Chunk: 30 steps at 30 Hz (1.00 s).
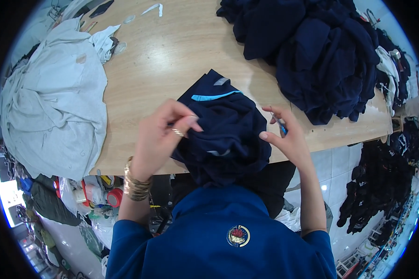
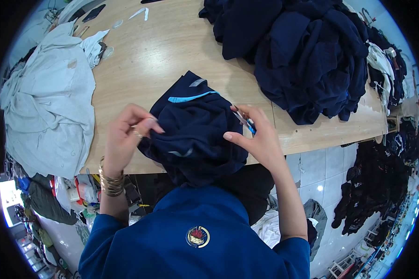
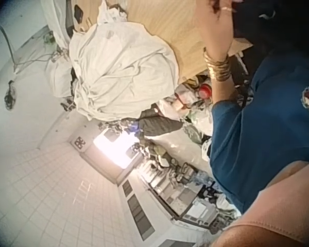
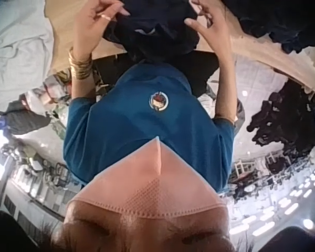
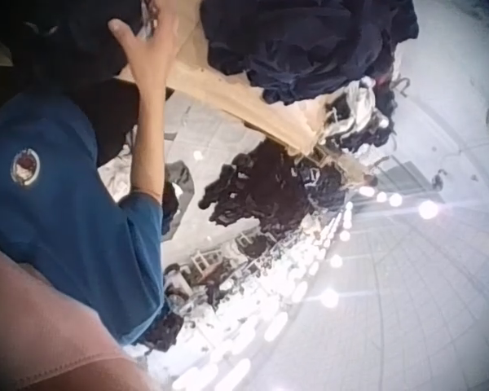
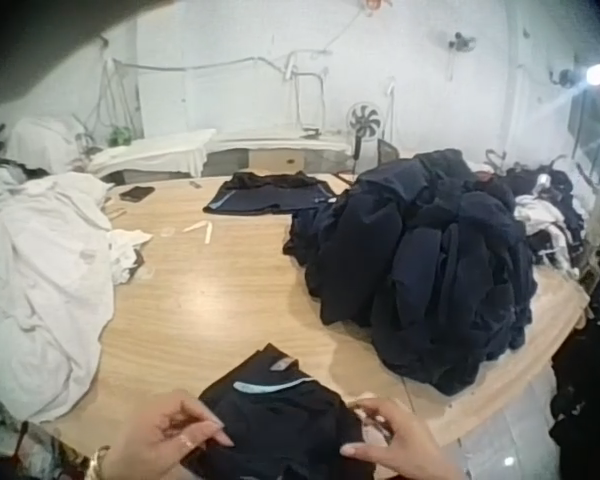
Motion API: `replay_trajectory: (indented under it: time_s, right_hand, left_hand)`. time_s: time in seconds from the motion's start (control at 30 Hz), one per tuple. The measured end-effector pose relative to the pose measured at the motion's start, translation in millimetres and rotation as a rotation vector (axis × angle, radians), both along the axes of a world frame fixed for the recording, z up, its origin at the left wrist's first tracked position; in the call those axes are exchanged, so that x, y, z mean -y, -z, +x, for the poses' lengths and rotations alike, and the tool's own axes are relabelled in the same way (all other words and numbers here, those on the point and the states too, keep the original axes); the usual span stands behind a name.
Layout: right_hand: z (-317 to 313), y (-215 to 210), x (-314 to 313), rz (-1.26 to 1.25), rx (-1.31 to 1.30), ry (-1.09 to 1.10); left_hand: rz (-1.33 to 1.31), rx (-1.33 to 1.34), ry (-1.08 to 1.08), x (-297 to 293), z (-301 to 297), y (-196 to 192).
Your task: Trimming loose threads from navy blue garments using industrial thread nippers.
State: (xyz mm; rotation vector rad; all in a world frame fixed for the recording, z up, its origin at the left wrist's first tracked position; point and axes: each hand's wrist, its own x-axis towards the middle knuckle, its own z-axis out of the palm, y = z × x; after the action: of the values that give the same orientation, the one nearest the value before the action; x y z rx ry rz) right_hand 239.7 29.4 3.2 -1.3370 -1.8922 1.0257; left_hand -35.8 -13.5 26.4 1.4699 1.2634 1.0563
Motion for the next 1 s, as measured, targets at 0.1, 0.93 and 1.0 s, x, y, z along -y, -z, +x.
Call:
replay_trajectory:
  time_s: [0.1,0.93,1.0]
  right_hand:
    - [-10,41,21,-0.175,-0.072,0.073]
    - [-16,-65,-35,0.325,0.049,-0.149]
    - [-7,-55,-46,0.479,0.274,0.179]
  left_hand:
    - [-0.052,-0.018,-0.115,0,-21,4]
    - [-0.226,0.222,0.820,-87,2,-104]
    - [-0.179,0.264,0.717,-83,-11,-111]
